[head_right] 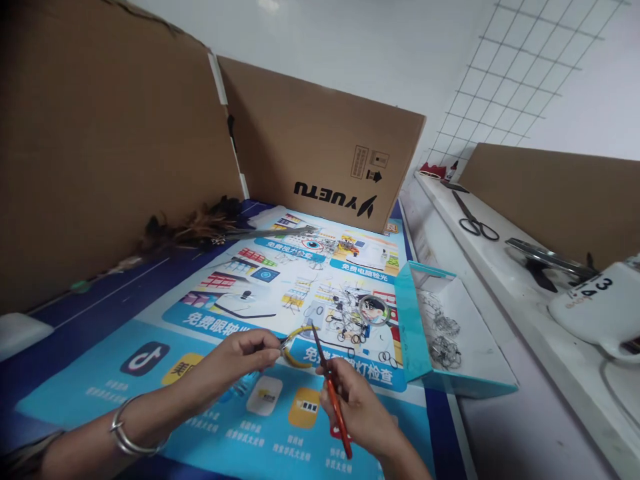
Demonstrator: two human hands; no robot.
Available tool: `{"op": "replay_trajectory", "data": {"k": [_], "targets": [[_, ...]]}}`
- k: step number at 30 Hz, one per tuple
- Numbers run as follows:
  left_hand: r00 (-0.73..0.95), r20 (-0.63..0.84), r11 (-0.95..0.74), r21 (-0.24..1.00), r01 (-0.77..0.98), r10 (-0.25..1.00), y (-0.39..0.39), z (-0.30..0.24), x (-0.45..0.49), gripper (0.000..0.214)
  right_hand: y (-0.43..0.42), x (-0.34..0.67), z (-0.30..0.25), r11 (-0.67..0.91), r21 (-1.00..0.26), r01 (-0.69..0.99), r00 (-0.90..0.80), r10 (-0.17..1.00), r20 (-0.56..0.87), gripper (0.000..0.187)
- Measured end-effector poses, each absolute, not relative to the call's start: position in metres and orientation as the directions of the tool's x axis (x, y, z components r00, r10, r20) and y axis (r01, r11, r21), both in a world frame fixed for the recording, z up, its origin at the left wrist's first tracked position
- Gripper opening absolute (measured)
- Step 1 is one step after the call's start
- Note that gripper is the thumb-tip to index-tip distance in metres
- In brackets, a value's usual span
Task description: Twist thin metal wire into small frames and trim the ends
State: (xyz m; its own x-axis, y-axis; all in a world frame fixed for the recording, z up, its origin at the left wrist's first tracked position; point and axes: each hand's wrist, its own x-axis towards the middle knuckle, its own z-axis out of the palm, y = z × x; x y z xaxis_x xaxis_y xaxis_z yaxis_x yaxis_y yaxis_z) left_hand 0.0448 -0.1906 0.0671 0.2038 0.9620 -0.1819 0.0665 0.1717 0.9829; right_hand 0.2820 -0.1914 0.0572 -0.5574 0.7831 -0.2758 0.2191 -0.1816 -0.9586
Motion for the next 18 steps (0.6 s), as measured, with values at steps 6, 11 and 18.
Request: {"op": "replay_trajectory", "data": {"k": [6,11,18], "targets": [[0.203,-0.198,0.216,0.974,-0.066,0.959,-0.175,0.068,0.022,0.023,-0.191,0.249,0.085,-0.23,-0.968,0.098,-0.676,0.698,-0.235,0.034],[0.231,-0.214,0.244,0.963,-0.112,0.949,-0.162,0.065,-0.003,0.023,-0.192,0.218,0.104,-0.284,-0.954,0.093,-0.653,0.706,-0.274,0.034],[0.233,-0.219,0.249,0.963,-0.107,0.948,-0.145,0.057,-0.029,0.022,-0.18,0.174,0.099,-0.343,-0.939,0.035,-0.642,0.712,-0.285,0.032]]}}
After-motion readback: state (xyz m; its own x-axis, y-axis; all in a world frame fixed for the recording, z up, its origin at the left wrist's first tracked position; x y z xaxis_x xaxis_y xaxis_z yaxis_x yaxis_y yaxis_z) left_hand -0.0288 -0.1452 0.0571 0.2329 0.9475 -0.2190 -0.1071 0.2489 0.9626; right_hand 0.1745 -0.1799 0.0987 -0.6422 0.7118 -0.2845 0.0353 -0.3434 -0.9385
